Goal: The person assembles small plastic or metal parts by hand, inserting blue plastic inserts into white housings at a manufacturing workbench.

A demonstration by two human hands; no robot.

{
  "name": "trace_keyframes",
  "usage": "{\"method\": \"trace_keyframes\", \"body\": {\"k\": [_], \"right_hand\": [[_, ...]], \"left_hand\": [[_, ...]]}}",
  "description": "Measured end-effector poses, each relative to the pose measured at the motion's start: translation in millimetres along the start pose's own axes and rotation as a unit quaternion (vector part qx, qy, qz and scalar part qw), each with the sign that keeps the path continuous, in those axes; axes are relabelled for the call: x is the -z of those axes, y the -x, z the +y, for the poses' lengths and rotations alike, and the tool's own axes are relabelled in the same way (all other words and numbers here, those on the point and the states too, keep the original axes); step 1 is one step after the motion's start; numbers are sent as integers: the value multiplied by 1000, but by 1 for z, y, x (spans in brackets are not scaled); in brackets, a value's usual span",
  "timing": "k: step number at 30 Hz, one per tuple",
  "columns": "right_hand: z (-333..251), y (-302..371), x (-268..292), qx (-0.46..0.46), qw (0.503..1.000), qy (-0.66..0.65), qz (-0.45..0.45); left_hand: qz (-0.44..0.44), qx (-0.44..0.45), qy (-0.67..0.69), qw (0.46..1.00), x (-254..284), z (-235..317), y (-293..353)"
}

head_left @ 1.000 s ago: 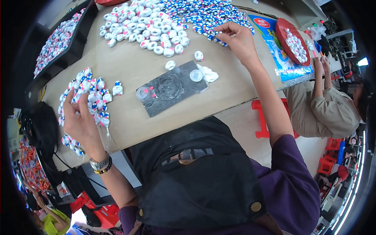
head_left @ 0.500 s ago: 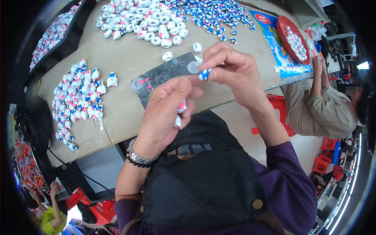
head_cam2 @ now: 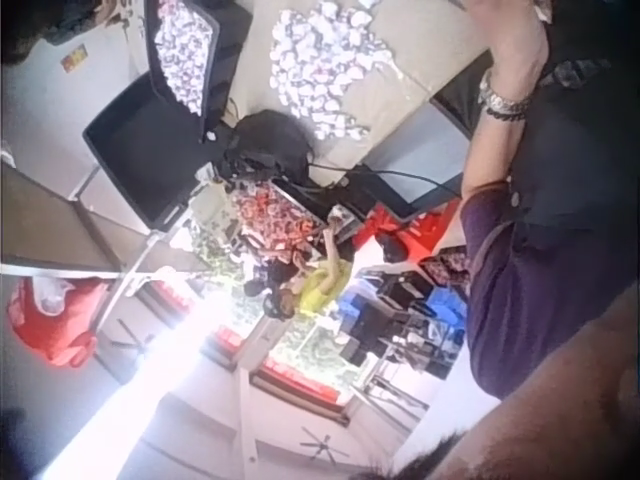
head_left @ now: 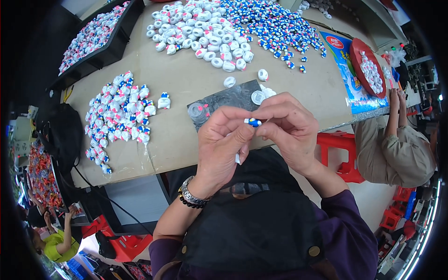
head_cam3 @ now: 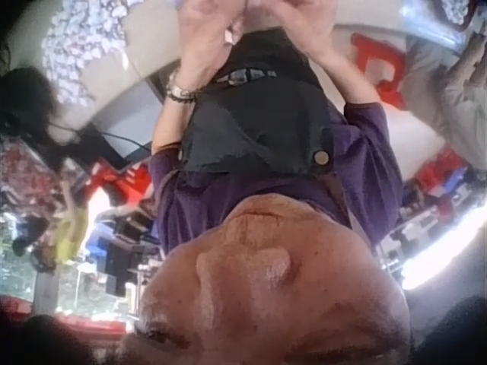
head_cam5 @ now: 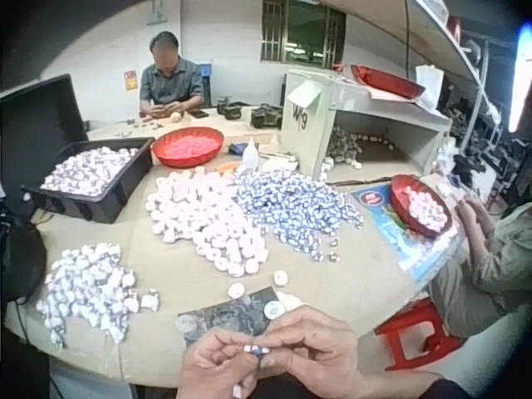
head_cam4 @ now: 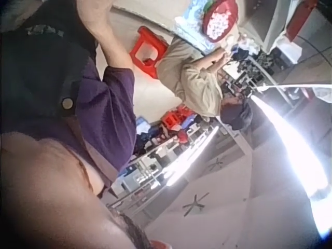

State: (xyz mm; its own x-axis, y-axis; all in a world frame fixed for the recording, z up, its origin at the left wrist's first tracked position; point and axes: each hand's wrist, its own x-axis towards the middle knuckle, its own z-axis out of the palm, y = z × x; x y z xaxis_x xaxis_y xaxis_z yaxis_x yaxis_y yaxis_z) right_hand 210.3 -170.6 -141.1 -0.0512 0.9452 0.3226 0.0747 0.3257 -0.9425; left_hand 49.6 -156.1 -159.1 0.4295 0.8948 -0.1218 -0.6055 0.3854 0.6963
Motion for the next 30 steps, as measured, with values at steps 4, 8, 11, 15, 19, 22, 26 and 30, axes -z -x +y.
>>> {"method": "trace_keyframes", "body": {"k": [4, 8, 11, 15, 19, 22, 26, 30], "right_hand": [[1, -1, -3, 19, 999, 50, -2], [-1, -1, -2, 24, 997, 67, -3], [0, -14, 11, -4, 994, 92, 60], [21, -39, 36, 107, 946, 306, -7], [31, -42, 38, 163, 896, 406, -71], [33, -41, 35, 163, 880, 437, -91], [33, -40, 30, 190, 855, 474, -94], [34, -40, 31, 182, 860, 468, -91]], "left_hand": [[8, -5, 5, 1000, 3, -2, -2], [-2, 26, 29, 999, 5, -2, -4], [-9, 76, 82, 994, 9, 5, 0], [10, 153, 205, 967, 13, 17, 7], [3, 154, 202, 967, 19, 17, 7], [-4, 147, 164, 975, 23, 16, 8], [-35, 131, 164, 977, 30, 11, 5], [-18, 127, 184, 975, 33, 4, 4]]}}
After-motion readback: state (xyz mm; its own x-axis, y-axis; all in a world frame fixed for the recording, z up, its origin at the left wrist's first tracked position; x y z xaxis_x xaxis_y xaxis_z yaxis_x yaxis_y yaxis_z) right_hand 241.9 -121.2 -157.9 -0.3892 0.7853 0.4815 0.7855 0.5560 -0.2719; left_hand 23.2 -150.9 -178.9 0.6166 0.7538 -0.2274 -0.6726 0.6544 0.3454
